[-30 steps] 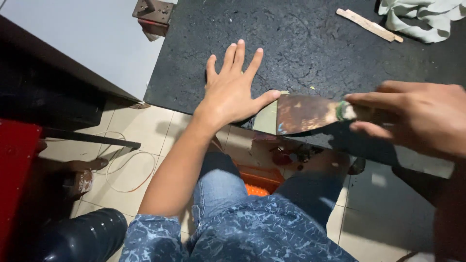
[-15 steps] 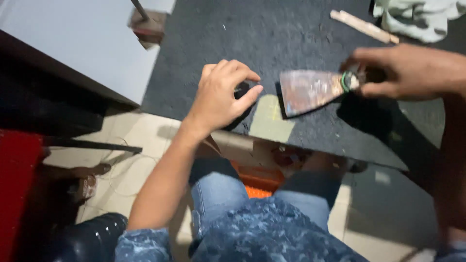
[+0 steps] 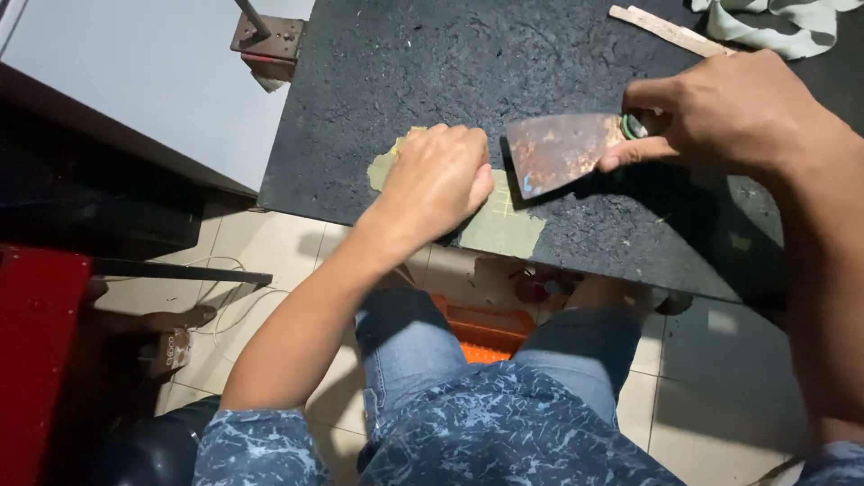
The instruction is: Using a metal scraper to remove dried ink or adhesive residue from a screen printing platen.
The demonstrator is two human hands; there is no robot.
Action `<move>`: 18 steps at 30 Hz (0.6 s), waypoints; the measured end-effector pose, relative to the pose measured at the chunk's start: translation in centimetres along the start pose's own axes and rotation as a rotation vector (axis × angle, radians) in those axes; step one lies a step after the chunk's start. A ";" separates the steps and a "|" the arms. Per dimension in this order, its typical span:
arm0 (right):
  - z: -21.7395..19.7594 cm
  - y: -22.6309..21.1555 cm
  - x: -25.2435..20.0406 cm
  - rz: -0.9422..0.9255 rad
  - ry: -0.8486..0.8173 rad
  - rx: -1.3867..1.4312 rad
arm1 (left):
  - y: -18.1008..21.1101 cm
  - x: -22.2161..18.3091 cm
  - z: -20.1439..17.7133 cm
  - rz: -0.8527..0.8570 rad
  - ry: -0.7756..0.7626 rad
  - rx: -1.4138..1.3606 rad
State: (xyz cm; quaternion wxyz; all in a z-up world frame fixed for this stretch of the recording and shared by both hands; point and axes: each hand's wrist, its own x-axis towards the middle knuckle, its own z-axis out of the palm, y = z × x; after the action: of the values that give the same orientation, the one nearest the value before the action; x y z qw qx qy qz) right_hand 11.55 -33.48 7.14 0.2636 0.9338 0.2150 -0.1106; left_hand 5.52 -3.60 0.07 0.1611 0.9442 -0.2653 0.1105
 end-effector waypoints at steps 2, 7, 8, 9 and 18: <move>-0.9 -0.3 -0.3 -0.041 -0.016 -0.024 | -0.1 0.3 -0.8 -0.043 -0.044 -0.073; -4.4 -2.0 -2.1 -0.130 -0.188 0.099 | -0.8 0.0 -1.8 -0.100 -0.100 -0.241; -4.5 -2.4 -2.2 -0.119 -0.201 0.087 | -0.9 -0.1 -1.8 -0.084 -0.081 -0.264; -4.7 -2.7 -2.3 -0.107 -0.214 0.075 | -1.0 -0.2 -1.8 -0.068 -0.061 -0.286; -6.1 -2.6 -2.0 0.020 -0.359 0.212 | -1.3 -0.5 -0.8 -0.011 0.034 -0.259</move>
State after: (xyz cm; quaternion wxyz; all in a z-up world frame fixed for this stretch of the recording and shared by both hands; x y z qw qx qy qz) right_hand 9.13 -28.89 11.75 0.1989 0.9237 0.1426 -0.2947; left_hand 5.70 -2.00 0.35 0.2866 0.9150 -0.2691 0.0905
